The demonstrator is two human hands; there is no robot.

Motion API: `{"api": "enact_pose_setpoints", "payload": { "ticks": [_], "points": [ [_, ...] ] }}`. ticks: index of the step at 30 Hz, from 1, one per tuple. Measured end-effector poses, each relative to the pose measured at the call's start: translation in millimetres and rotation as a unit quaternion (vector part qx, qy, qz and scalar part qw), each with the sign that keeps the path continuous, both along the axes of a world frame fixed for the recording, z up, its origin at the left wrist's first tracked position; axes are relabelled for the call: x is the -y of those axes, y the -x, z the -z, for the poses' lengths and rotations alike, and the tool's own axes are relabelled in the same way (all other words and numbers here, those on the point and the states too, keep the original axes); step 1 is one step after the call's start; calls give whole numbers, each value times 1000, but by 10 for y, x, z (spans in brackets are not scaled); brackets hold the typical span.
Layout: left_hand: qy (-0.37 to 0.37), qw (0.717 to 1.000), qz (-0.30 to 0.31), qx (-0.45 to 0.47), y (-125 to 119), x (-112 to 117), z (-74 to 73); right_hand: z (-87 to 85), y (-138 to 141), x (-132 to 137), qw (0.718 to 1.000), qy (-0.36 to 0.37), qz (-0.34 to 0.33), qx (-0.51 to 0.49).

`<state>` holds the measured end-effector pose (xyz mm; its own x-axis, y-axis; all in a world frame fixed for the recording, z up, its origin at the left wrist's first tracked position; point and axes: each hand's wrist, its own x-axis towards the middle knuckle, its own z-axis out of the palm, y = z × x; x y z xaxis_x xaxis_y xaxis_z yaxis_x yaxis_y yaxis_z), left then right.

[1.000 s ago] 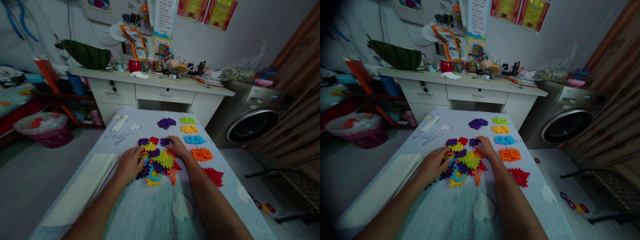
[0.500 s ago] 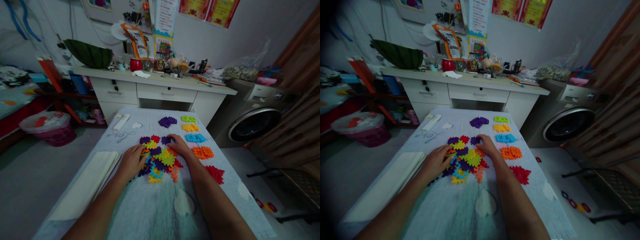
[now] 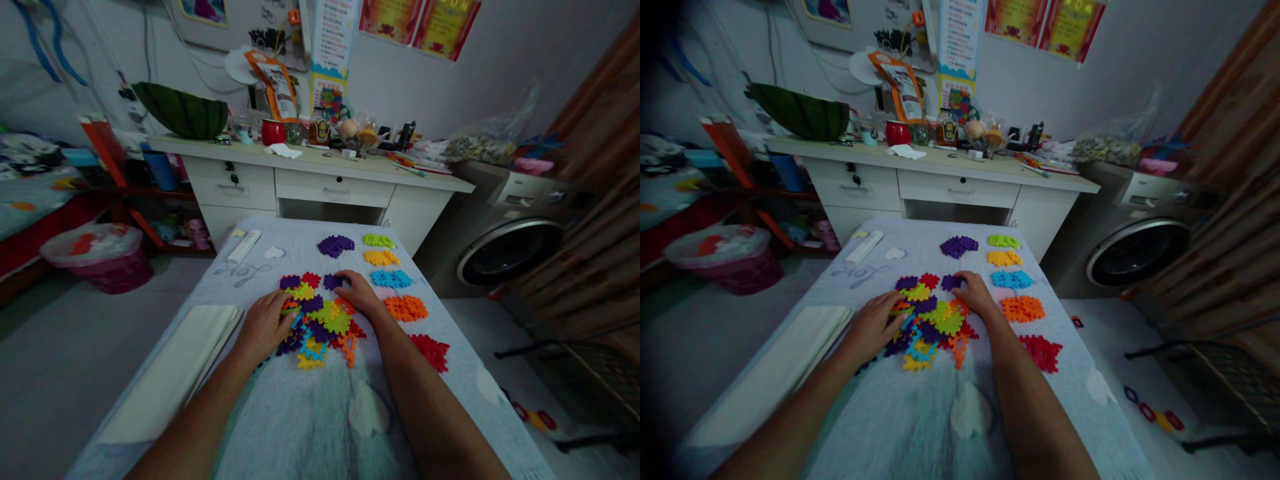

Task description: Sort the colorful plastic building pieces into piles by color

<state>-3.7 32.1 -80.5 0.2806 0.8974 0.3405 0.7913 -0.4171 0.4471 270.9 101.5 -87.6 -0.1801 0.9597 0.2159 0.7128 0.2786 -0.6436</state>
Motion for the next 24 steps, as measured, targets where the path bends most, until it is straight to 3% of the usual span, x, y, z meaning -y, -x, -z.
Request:
{"api": "enact_pose_setpoints", "payload": {
  "ticks": [14, 24],
  "points": [
    [-15, 997, 10, -76, -18, 38, -94, -68, 40, 31, 1000, 0, 4, 11],
    [-8, 995, 9, -99, -20, 42, -128, 0, 45, 0, 996, 15, 41, -75]
  ]
}}
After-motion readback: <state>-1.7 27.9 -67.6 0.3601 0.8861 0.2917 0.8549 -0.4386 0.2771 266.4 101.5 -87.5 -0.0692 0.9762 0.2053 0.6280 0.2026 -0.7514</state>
